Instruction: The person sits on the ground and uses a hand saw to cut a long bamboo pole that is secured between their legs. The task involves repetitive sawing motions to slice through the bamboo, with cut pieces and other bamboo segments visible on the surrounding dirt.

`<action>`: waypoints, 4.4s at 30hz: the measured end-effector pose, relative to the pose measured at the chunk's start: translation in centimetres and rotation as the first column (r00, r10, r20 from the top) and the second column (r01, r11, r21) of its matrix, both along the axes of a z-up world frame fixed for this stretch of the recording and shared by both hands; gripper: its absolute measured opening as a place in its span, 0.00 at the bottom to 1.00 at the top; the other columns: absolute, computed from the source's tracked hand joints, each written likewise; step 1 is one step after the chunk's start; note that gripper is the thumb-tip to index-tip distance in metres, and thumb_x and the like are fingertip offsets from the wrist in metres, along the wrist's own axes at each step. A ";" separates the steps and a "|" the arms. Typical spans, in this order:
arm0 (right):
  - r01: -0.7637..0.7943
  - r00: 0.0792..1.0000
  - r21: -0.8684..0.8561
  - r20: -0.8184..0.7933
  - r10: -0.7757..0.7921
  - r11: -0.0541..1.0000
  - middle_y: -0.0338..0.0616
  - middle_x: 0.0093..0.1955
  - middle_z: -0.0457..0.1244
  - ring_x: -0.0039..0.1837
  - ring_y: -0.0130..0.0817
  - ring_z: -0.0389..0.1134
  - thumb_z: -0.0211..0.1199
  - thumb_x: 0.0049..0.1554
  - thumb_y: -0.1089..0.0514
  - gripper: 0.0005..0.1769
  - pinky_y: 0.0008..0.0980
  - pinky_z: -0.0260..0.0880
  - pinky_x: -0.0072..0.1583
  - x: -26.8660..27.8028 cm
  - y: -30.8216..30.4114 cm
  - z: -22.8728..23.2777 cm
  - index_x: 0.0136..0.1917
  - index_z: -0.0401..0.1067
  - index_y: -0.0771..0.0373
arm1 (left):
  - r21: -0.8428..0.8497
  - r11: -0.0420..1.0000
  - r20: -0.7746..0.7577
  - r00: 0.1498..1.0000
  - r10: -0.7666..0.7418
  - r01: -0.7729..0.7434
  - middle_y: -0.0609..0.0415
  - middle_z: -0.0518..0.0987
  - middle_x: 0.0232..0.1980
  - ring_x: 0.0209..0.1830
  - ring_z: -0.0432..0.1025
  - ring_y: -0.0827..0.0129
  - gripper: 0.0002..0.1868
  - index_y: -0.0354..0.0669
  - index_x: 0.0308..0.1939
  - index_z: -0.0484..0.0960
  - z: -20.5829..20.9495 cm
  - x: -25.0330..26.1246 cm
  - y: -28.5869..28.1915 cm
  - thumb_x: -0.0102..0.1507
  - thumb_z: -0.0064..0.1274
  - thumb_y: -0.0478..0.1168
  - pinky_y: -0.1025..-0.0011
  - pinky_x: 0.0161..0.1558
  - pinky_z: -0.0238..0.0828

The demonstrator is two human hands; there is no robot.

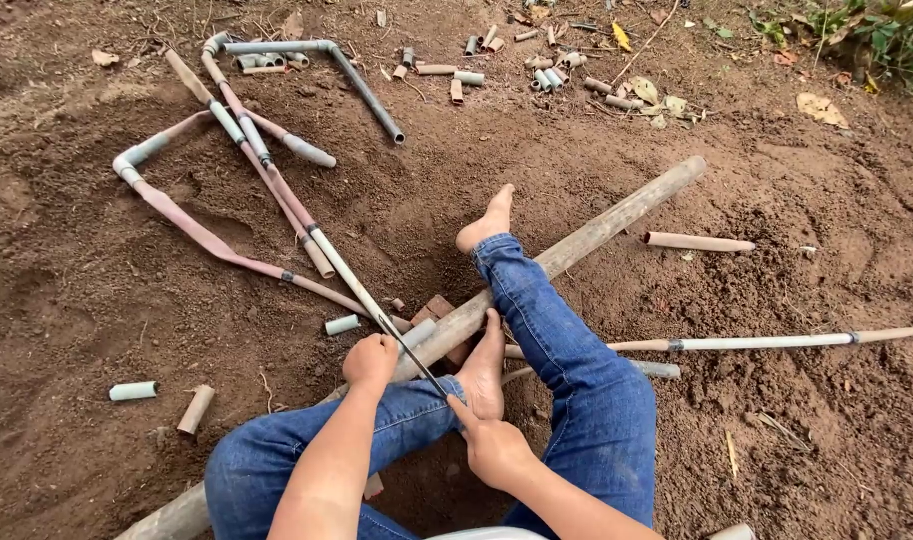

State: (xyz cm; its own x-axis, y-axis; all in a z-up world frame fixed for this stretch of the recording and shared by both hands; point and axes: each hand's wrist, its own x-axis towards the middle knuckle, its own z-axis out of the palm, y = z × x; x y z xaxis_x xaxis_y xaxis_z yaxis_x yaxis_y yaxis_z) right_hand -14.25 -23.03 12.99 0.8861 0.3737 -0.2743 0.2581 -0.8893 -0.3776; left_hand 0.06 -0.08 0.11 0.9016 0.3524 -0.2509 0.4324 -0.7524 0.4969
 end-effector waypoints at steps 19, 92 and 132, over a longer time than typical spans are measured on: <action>0.006 1.000 -0.002 0.013 -0.006 1.000 0.58 0.45 0.72 0.39 0.61 0.72 0.52 0.64 0.58 0.35 0.53 0.72 0.41 1.4 0.5 -2.4 0.83 0.55 0.52 | -0.011 0.990 0.005 0.990 -0.138 0.138 0.48 0.86 0.36 0.32 0.76 0.50 0.24 0.48 0.38 0.89 1.3 -0.9 -0.7 0.66 0.35 0.50 0.56 0.36 0.74; -0.066 0.994 -0.031 -0.090 0.063 0.997 0.47 0.32 0.69 0.30 0.35 0.67 0.46 0.69 0.59 0.37 0.26 0.68 0.34 0.0 -2.1 -3.3 0.89 0.45 0.46 | -0.134 0.987 -0.022 0.996 -0.092 0.088 0.39 0.85 0.44 0.49 0.81 0.45 0.28 0.37 0.47 0.89 2.9 -0.8 0.2 0.70 0.32 0.49 0.51 0.51 0.80; 0.082 0.994 0.097 -0.079 -0.074 0.992 0.63 0.70 0.63 0.53 0.67 0.69 0.53 0.59 0.61 0.42 0.53 0.70 0.51 0.2 0.3 -1.2 0.85 0.55 0.48 | 0.108 0.982 0.011 0.987 -0.158 0.156 0.41 0.89 0.51 0.46 0.80 0.33 0.30 0.48 0.52 0.92 -3.6 0.5 1.6 0.73 0.34 0.58 0.47 0.47 0.76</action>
